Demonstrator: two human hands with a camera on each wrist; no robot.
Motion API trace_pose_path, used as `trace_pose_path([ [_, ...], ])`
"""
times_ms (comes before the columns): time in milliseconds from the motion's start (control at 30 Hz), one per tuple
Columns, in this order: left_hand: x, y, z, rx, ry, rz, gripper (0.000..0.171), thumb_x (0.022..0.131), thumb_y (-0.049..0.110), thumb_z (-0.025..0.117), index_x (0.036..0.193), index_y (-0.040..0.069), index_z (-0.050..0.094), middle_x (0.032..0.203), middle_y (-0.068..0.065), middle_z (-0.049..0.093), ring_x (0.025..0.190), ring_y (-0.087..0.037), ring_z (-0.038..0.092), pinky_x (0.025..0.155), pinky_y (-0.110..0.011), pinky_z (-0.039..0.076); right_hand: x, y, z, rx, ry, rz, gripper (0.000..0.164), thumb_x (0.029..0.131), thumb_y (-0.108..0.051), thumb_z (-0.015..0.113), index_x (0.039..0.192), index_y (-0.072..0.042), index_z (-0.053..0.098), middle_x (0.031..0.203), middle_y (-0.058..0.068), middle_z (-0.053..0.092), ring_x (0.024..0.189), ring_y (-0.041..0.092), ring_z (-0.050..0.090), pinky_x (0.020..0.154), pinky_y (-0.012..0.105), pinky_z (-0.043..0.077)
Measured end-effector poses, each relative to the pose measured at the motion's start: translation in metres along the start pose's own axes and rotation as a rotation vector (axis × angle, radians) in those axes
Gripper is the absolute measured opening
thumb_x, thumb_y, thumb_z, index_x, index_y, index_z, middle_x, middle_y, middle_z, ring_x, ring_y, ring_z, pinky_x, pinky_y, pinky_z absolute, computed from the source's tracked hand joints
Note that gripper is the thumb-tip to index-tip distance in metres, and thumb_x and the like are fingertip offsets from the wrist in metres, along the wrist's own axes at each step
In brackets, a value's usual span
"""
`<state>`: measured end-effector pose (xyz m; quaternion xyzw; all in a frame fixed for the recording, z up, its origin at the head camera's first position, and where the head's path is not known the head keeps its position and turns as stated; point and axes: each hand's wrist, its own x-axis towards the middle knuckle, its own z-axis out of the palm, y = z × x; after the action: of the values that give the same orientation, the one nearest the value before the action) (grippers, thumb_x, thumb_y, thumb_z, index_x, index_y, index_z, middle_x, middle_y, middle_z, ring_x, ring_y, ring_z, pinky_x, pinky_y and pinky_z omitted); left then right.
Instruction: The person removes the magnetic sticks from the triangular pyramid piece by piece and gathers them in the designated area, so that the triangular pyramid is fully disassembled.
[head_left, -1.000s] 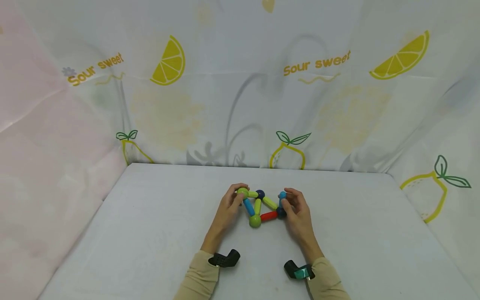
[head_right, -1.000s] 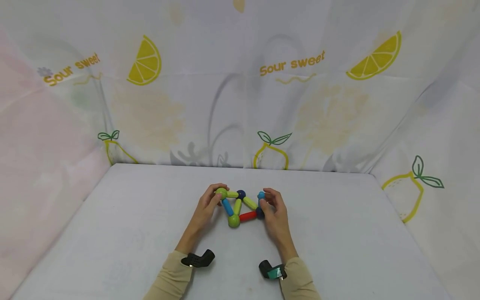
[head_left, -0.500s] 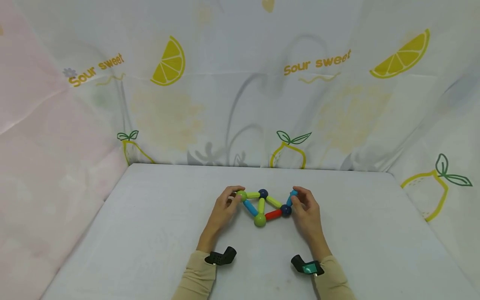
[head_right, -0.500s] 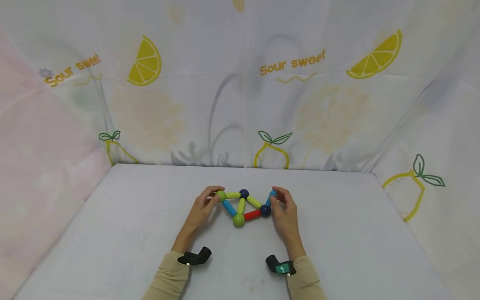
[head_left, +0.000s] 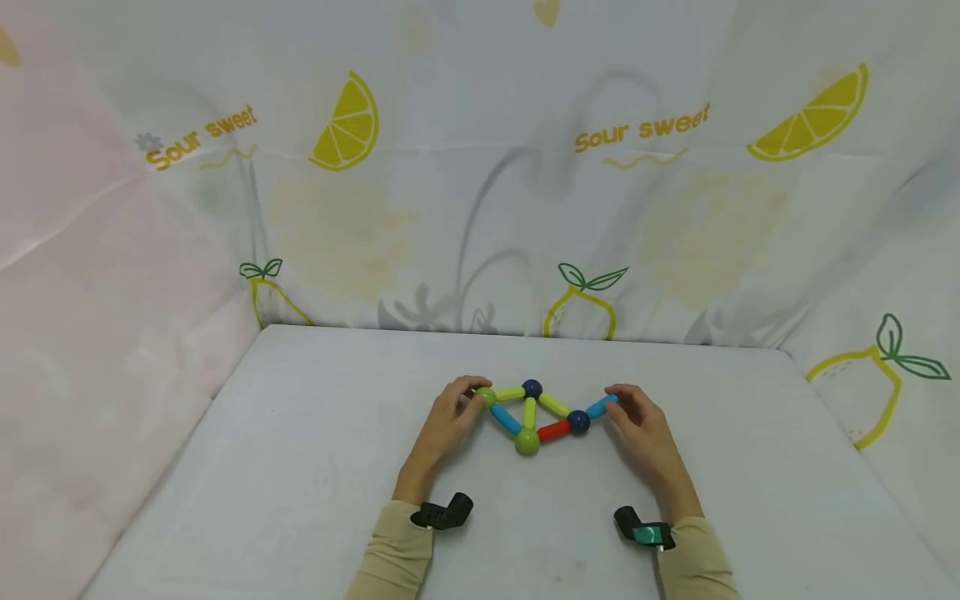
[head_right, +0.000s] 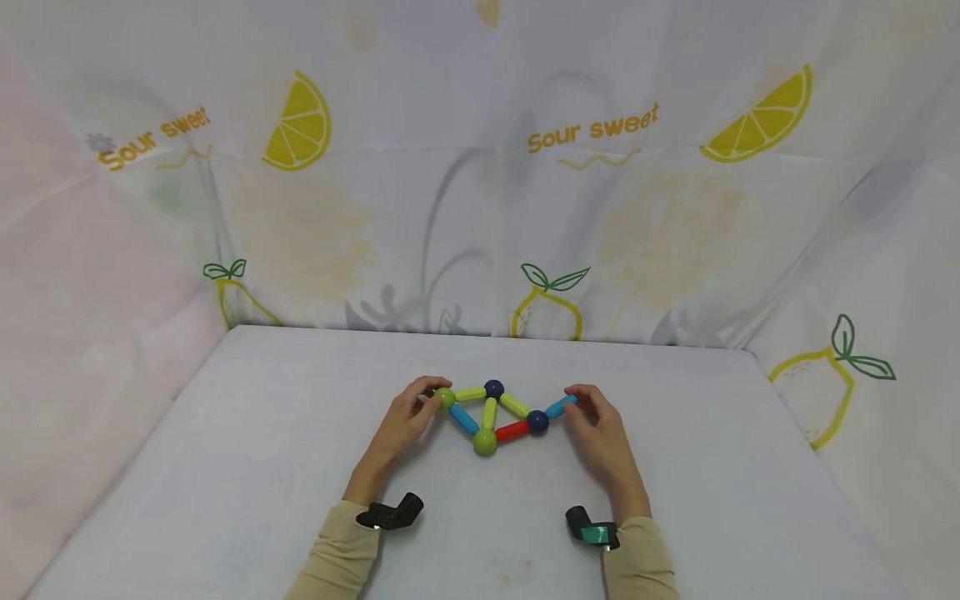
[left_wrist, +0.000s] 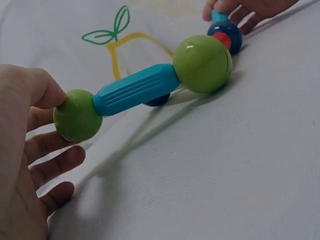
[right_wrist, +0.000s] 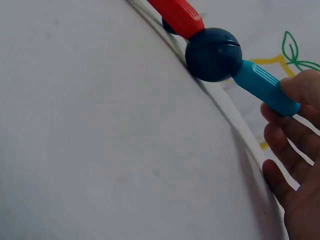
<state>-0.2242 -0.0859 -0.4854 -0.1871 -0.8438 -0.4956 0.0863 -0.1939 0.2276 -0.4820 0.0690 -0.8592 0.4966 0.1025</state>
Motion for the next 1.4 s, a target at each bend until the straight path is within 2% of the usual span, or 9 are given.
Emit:
trace_pose_path([
  [133,0.0,0.0,-0.001,0.003,-0.017,-0.004,0.023,0.094,0.011,0.054,0.115,0.013,0.062,0.11,-0.001,0.065,0.094,-0.015,0.054,0.084,-0.033,0.043,-0.001,0.002,-0.012,-0.074,-0.069,0.01,0.028,0.096,-0.026,0.056,0.116,-0.008,0.059,0.114,0.011,0.063,0.1,-0.006,0.052,0.085,0.005,0.039],
  [333,0.001,-0.004,0.001,0.029,-0.064,0.021,0.023,0.093,0.01,0.056,0.114,0.012,0.062,0.111,-0.002,0.065,0.096,-0.017,0.057,0.086,-0.034,0.045,-0.003,0.003,-0.023,-0.16,-0.109,0.042,0.027,0.095,-0.028,0.058,0.113,-0.008,0.06,0.114,0.01,0.064,0.104,0.004,0.054,0.086,0.006,0.038],
  [400,0.001,-0.006,0.001,0.031,-0.072,0.031,0.023,0.092,0.009,0.056,0.114,0.011,0.062,0.112,-0.002,0.065,0.096,-0.017,0.057,0.087,-0.035,0.046,-0.004,0.004,-0.025,-0.17,-0.125,0.05,0.026,0.094,-0.027,0.058,0.111,-0.008,0.06,0.112,0.01,0.064,0.102,0.006,0.055,0.086,0.007,0.039],
  [600,0.001,-0.007,0.002,0.016,-0.094,0.006,0.022,0.093,0.011,0.056,0.113,0.012,0.062,0.111,-0.001,0.065,0.095,-0.014,0.058,0.086,-0.032,0.046,-0.006,0.003,-0.031,-0.167,-0.174,0.054,0.023,0.093,-0.025,0.061,0.108,-0.008,0.061,0.107,0.008,0.064,0.097,0.004,0.055,0.085,0.012,0.042],
  [767,0.0,-0.007,0.003,0.046,-0.085,0.052,0.021,0.089,0.009,0.06,0.109,0.012,0.064,0.106,-0.001,0.067,0.089,-0.014,0.061,0.082,-0.031,0.047,-0.007,0.002,-0.036,-0.167,-0.202,0.055,0.019,0.091,-0.02,0.064,0.104,-0.007,0.061,0.095,0.005,0.061,0.082,0.004,0.051,0.074,0.018,0.042],
  [933,-0.001,-0.006,0.004,0.126,-0.082,0.097,0.022,0.084,0.01,0.066,0.106,0.014,0.066,0.101,0.002,0.069,0.085,-0.013,0.06,0.081,-0.032,0.046,-0.007,-0.001,-0.039,-0.147,-0.222,0.055,0.02,0.09,-0.017,0.065,0.104,-0.004,0.061,0.091,0.006,0.061,0.077,0.003,0.05,0.069,0.02,0.042],
  [1100,-0.003,-0.006,0.005,0.176,-0.088,0.108,0.024,0.083,0.017,0.068,0.106,0.018,0.066,0.098,0.004,0.068,0.085,-0.011,0.059,0.083,-0.035,0.042,-0.006,-0.003,-0.04,-0.199,-0.223,0.071,0.019,0.092,-0.021,0.061,0.104,-0.006,0.061,0.096,0.006,0.062,0.081,0.005,0.051,0.073,0.02,0.043],
  [1233,-0.004,-0.005,0.006,0.183,-0.113,0.098,0.025,0.083,0.021,0.069,0.108,0.02,0.066,0.099,0.005,0.069,0.088,-0.011,0.06,0.087,-0.037,0.038,-0.006,-0.003,-0.038,-0.259,-0.189,0.086,0.019,0.096,-0.025,0.055,0.105,-0.009,0.061,0.102,0.006,0.064,0.09,0.01,0.054,0.079,0.025,0.046],
  [1400,-0.004,-0.004,0.007,0.192,-0.131,0.074,0.028,0.083,0.025,0.07,0.11,0.022,0.065,0.103,0.007,0.068,0.09,-0.01,0.061,0.088,-0.036,0.036,-0.003,-0.005,-0.032,-0.275,-0.094,0.014,0.017,0.097,-0.019,0.053,0.107,-0.008,0.06,0.103,0.007,0.066,0.097,0.013,0.055,0.086,0.031,0.045],
])
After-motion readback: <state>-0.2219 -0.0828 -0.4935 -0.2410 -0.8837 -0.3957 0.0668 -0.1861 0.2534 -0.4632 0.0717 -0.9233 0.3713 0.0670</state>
